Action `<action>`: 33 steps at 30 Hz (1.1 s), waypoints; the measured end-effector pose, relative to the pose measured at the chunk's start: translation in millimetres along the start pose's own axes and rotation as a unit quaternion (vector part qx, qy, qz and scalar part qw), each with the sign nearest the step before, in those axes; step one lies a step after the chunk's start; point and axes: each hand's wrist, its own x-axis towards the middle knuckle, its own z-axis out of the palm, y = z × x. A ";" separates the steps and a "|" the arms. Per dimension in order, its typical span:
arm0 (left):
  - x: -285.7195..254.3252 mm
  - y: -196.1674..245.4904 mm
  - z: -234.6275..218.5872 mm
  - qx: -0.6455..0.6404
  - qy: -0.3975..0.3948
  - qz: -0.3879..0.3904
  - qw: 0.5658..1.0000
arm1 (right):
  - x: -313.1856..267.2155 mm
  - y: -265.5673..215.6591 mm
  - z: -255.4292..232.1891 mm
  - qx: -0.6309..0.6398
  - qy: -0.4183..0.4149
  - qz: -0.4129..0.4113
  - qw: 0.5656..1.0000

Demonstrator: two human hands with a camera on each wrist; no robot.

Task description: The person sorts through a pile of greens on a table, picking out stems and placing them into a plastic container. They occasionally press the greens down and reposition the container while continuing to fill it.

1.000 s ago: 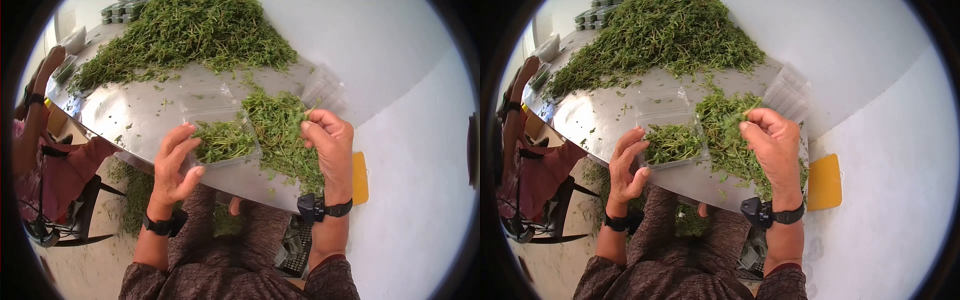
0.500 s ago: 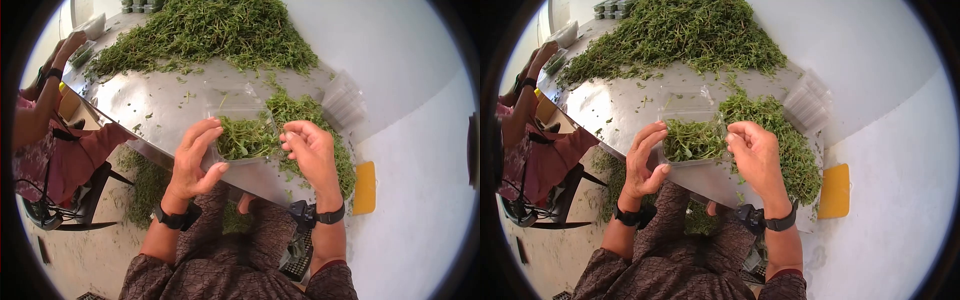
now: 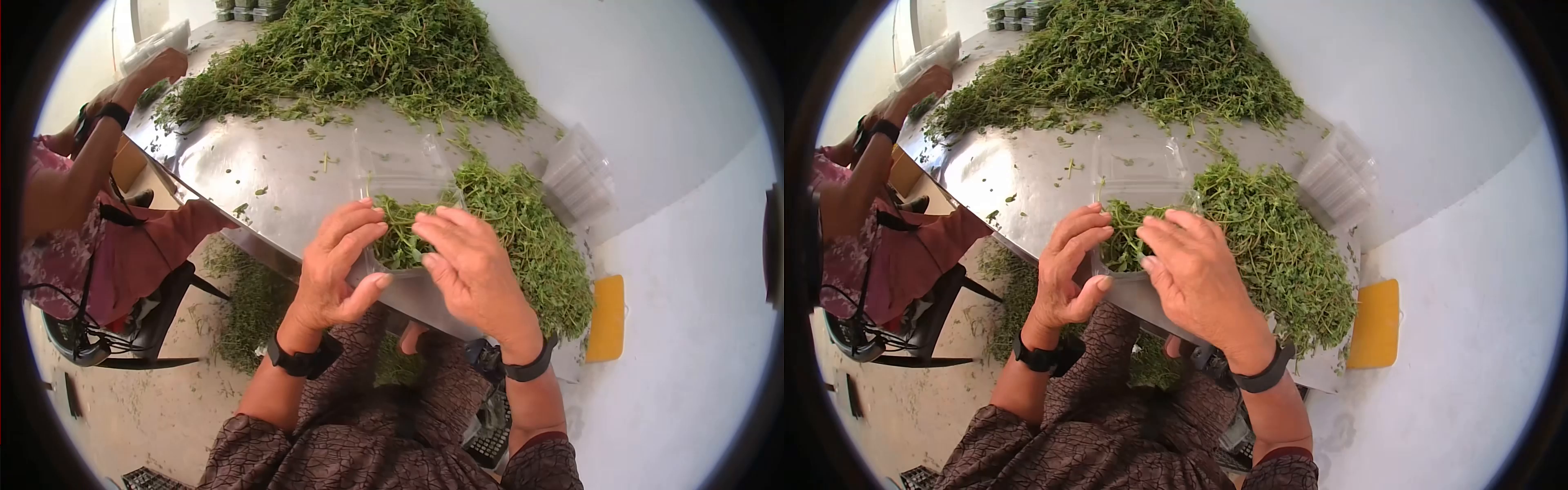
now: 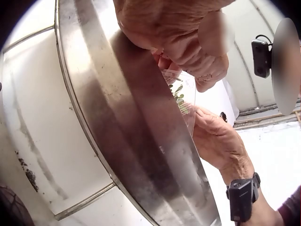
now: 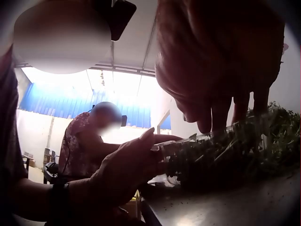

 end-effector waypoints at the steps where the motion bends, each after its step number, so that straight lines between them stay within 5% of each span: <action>1: -0.1 0.0 0.1 -0.005 0.001 0.002 1.000 | 0.8 -0.6 3.3 0.001 0.000 -0.001 1.000; 10: 1.2 4.0 0.5 0.009 -0.015 -0.003 1.000 | 6.7 -4.1 11.4 -0.031 -0.056 -0.023 0.998; 19: 2.7 3.5 -0.6 0.009 -0.021 0.001 1.000 | 26.6 -1.5 -7.3 -0.038 0.007 -0.054 0.998; 33: 1.9 2.8 -0.4 0.003 -0.023 -0.005 1.000 | 74.0 21.8 24.7 -0.028 -0.026 -0.114 0.993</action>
